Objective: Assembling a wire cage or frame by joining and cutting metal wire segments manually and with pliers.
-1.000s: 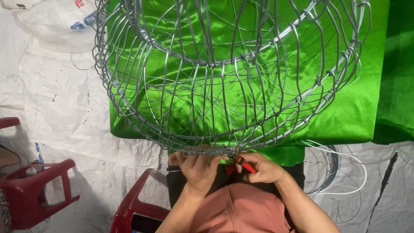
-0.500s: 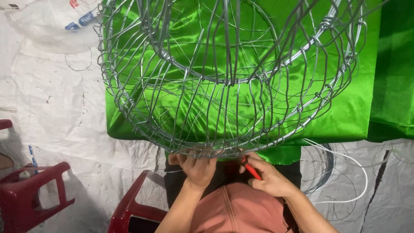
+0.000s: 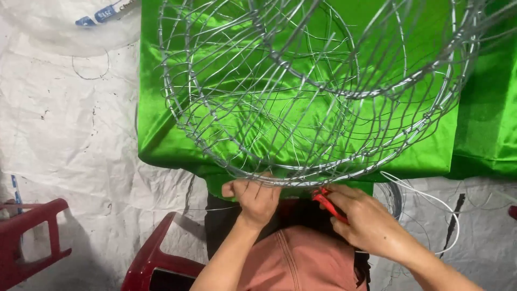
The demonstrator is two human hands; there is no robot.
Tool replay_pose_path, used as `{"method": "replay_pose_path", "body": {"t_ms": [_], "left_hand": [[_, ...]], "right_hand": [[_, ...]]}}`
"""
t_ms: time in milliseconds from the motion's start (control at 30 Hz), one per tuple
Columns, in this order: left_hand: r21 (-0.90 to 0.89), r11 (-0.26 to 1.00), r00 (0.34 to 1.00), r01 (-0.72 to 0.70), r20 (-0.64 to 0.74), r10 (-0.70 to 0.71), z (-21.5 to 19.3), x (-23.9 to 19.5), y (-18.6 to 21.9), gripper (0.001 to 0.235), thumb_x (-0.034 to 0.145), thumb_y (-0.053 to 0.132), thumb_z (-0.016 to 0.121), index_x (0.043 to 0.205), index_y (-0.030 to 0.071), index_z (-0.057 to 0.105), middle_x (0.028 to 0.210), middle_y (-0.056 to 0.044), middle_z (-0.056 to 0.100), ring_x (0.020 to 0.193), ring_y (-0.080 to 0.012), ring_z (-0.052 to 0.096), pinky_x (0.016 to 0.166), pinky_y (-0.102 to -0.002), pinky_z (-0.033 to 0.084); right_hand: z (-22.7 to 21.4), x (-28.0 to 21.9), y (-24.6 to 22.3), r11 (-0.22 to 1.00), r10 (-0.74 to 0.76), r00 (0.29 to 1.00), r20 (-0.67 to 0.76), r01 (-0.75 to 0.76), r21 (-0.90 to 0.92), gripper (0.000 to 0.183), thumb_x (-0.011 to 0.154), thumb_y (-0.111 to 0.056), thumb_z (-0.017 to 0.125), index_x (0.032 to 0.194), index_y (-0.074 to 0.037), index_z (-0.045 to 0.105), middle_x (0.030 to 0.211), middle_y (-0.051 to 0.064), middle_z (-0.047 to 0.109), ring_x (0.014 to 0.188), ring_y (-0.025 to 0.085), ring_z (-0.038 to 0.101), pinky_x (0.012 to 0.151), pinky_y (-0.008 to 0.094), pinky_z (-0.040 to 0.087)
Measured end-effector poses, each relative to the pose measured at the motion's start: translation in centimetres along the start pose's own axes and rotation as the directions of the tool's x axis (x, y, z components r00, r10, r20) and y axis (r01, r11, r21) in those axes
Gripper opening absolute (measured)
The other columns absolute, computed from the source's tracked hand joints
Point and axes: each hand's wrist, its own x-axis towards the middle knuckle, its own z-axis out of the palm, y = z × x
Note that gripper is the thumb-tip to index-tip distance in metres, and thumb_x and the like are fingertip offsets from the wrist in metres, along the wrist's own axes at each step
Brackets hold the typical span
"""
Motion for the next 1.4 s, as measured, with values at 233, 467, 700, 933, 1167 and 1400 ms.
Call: {"method": "replay_pose_path", "body": {"t_ms": [233, 467, 700, 933, 1167, 1400], "left_hand": [[-0.021, 1.000, 1.000, 0.001, -0.025, -0.001, 0.2, -0.5, -0.1, 0.028, 0.084, 0.007, 0.066, 0.065, 0.024, 0.056, 0.068, 0.013, 0.056, 0.071, -0.0167, 0.041, 0.073, -0.037, 0.016], [-0.075, 0.995, 0.998, -0.068, -0.011, 0.067, -0.7, 0.9, -0.5, 0.025, 0.091, 0.011, 0.066, 0.069, 0.018, 0.060, 0.074, 0.005, 0.064, 0.066, -0.0183, 0.048, 0.070, -0.035, 0.029], [-0.007, 1.000, 1.000, 0.010, -0.023, -0.010, 0.1, -0.3, -0.2, 0.021, 0.089, 0.011, 0.067, 0.071, 0.023, 0.063, 0.076, 0.014, 0.066, 0.076, -0.0167, 0.043, 0.076, -0.037, 0.018], [-0.011, 1.000, 0.999, -0.013, -0.042, 0.013, 0.6, -1.0, -0.2, 0.018, 0.084, 0.010, 0.070, 0.074, 0.023, 0.065, 0.079, 0.012, 0.071, 0.076, -0.0173, 0.046, 0.077, -0.037, 0.018], [0.017, 0.999, 0.998, -0.048, 0.027, 0.048, 0.4, -0.9, -0.2, 0.044, 0.100, 0.052, 0.052, 0.069, 0.022, 0.061, 0.070, 0.009, 0.056, 0.077, -0.0182, 0.044, 0.074, -0.037, 0.019], [-0.076, 0.997, 0.997, -0.009, 0.080, 0.015, 0.8, -2.2, -0.6, 0.043, 0.089, 0.062, 0.064, 0.069, 0.024, 0.063, 0.067, 0.010, 0.055, 0.084, -0.0205, 0.042, 0.082, -0.037, 0.022]], "right_hand": [[-3.5, 2.2, -2.4, 0.969, 0.215, 0.945, 0.247, -0.175, -0.176, 0.026, 0.077, -0.026, 0.064, 0.102, -0.020, 0.065, 0.104, 0.004, 0.076, 0.094, 0.033, 0.069, 0.079, 0.045, 0.054], [-6.2, 3.6, -4.1, 0.911, 0.389, 0.818, 0.424, -0.271, -0.312, 0.023, 0.084, -0.033, 0.059, 0.102, -0.023, 0.069, 0.090, 0.007, 0.076, 0.087, 0.031, 0.073, 0.078, 0.042, 0.057], [-4.4, 3.1, -2.5, 0.908, 0.400, 0.866, 0.300, -0.329, -0.260, 0.022, 0.077, -0.026, 0.064, 0.097, -0.029, 0.072, 0.086, 0.001, 0.076, 0.077, 0.025, 0.072, 0.072, 0.036, 0.054], [2.7, 0.2, 2.6, 0.965, 0.027, 0.999, -0.020, -0.031, -0.260, 0.018, 0.081, -0.019, 0.066, 0.098, -0.013, 0.068, 0.082, 0.008, 0.065, 0.072, 0.032, 0.065, 0.060, 0.047, 0.056], [4.4, -0.5, 3.0, 0.974, -0.144, 0.958, -0.249, 0.094, -0.204, 0.022, 0.073, -0.009, 0.068, 0.094, -0.003, 0.069, 0.135, 0.017, 0.062, 0.100, 0.038, 0.068, 0.088, 0.043, 0.057], [4.9, -0.4, 2.9, 0.975, -0.191, 0.929, -0.316, 0.143, -0.167, 0.030, 0.072, -0.005, 0.066, 0.102, 0.000, 0.070, 0.134, 0.018, 0.063, 0.107, 0.037, 0.068, 0.093, 0.043, 0.057]]}}
